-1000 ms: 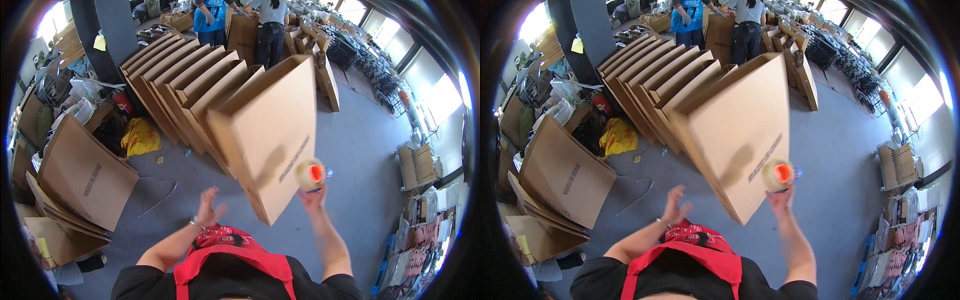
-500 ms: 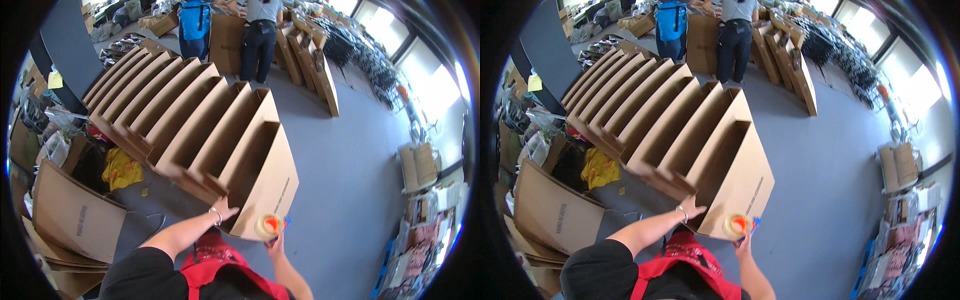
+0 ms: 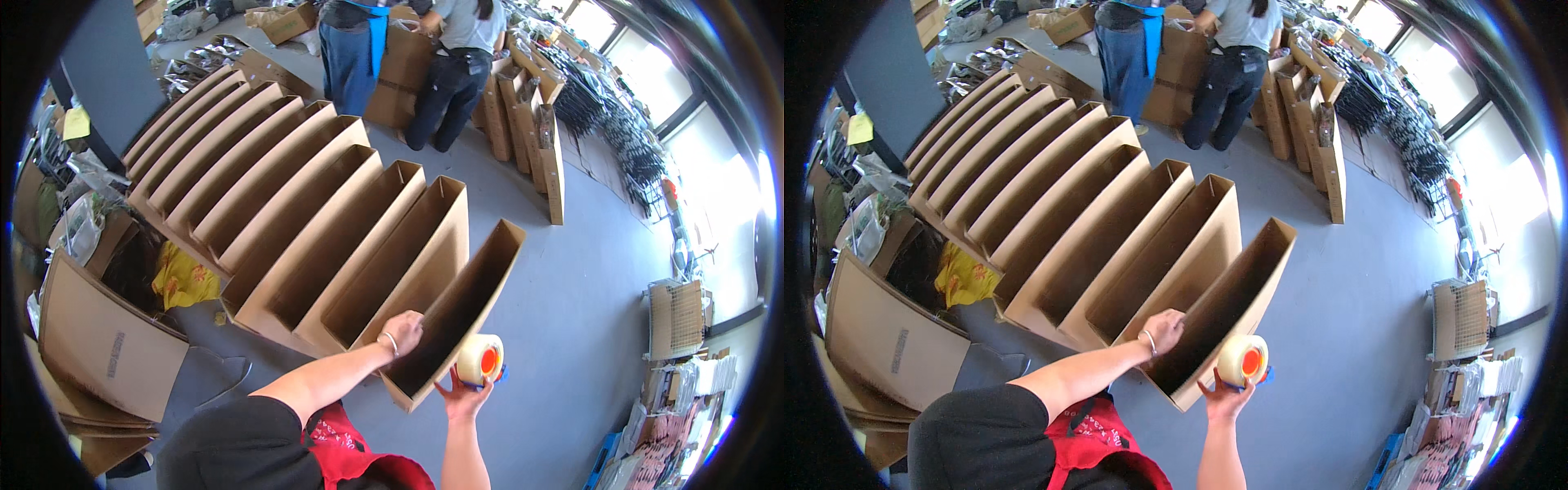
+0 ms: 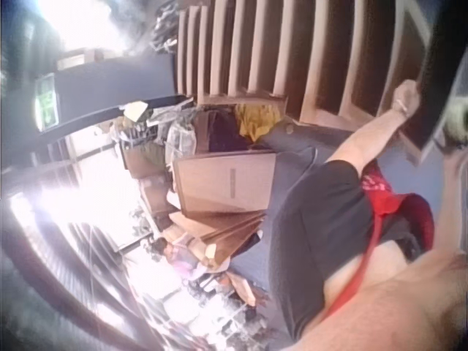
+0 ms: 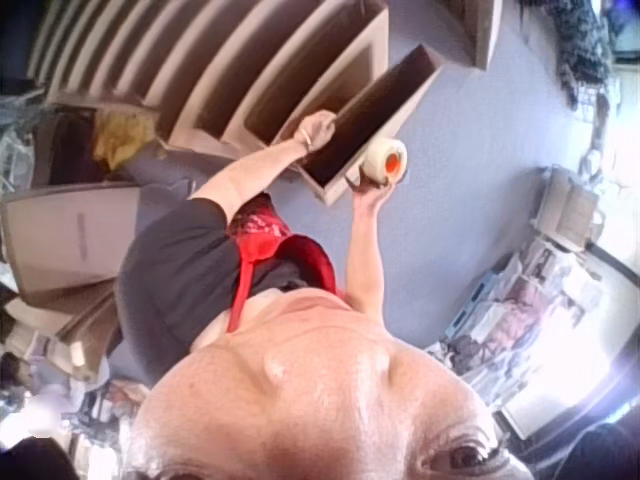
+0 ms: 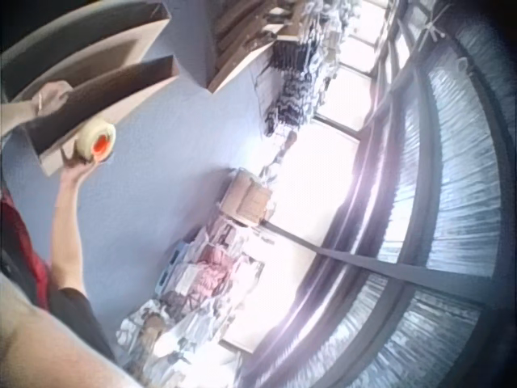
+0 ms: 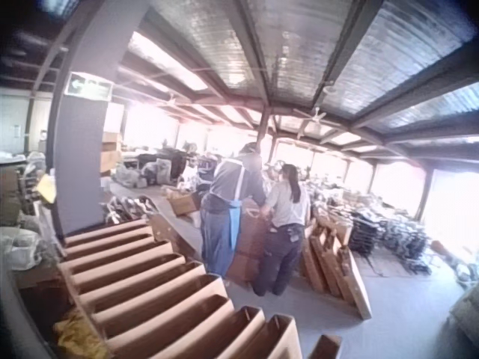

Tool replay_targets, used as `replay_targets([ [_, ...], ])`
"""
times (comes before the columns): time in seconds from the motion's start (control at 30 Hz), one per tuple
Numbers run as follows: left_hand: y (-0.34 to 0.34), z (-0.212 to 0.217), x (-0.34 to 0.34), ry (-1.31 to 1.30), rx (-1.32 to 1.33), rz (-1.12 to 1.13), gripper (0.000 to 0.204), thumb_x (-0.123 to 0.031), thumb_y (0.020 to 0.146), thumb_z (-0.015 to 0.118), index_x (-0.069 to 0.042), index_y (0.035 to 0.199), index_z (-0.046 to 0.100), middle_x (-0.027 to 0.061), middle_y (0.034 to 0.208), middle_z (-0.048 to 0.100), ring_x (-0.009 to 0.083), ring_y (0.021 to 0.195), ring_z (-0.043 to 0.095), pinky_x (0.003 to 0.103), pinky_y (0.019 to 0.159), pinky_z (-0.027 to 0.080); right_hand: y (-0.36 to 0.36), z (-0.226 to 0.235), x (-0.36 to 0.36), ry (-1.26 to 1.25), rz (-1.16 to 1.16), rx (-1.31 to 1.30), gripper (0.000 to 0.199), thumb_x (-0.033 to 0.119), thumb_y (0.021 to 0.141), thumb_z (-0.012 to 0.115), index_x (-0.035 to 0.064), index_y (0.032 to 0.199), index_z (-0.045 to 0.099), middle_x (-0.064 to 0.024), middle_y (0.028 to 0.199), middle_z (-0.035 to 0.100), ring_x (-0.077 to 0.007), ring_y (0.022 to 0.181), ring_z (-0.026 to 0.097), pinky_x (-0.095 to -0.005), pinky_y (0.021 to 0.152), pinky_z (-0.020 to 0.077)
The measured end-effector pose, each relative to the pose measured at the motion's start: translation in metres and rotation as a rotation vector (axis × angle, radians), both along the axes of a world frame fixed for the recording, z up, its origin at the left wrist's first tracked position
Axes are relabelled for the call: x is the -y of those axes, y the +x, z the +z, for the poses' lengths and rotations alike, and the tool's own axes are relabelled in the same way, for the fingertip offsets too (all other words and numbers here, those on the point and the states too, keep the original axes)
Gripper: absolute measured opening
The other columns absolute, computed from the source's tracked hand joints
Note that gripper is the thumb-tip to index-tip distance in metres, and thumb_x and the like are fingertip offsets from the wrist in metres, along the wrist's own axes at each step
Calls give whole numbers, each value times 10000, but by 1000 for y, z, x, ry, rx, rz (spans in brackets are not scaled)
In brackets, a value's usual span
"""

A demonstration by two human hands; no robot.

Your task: The person repeatedly picks up flat cardboard sheets, folds them into box shapes, and seals the seams with a handheld tape dispenser. Finished boxes are placed into a standing row of similar boxes. Other workers are visible in the background handling cardboard and sweeping.

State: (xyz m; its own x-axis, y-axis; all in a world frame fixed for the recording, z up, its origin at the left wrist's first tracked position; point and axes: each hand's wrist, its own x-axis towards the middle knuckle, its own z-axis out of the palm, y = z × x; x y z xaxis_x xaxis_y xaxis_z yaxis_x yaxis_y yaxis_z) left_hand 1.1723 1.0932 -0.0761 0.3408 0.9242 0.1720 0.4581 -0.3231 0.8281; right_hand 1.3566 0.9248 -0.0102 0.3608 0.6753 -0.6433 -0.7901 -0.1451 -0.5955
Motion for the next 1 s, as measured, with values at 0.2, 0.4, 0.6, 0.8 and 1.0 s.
replay_targets([
  [0.2, -100, 51, 37, 272, -257, 122, 628, -225, 952, 718, -88, 1519, 483, 213, 1473, 513, 404, 1356, 506, 485, 1146, 448, -42, 10, 34, 99, 152, 10, 778, 619, 869, 595, 236, 1534, 466, 10, 1557, 486, -221, 1410, 461, -608, 1110, 380],
  [0.4, -301, 114, 245, 226, -333, 397, 382, -210, 957, 726, -63, 1304, 663, 164, 1242, 665, 366, 1189, 616, 472, 1078, 483, -54, -31, 200, 178, 463, -97, 699, 453, 936, 625, 31, 1476, 487, -131, 1445, 587, -305, 1272, 592, -484, 1076, 477],
  [0.6, -509, 122, 449, -459, -693, 828, 384, -293, 1058, 451, -30, 897, 681, 212, 966, 725, 445, 1007, 681, 545, 899, 532, -82, -78, 294, -291, 849, 241, 679, 382, 909, 692, 23, 1461, 526, -141, 1399, 595, -291, 1243, 600, -442, 1069, 476],
  [0.8, -710, 79, 545, -745, -493, 1382, 598, -533, 1083, 390, -45, 1308, 654, 259, 1363, 628, 424, 1291, 577, 522, 1105, 449, -145, -115, 287, -413, 1260, 703, 666, 310, 882, 759, 16, 1446, 565, -151, 1353, 602, -276, 1215, 607, -401, 1063, 474],
  [1.0, -971, 71, 493, -630, -692, 1380, 785, -616, 1048, 428, -66, 1607, 383, 191, 1649, 396, 358, 1549, 323, 496, 1265, 264, -334, -156, 243, -376, 1404, 956, 656, 258, 865, 803, 18, 1438, 592, -157, 1326, 607, -269, 1197, 614, -375, 1060, 474],
])
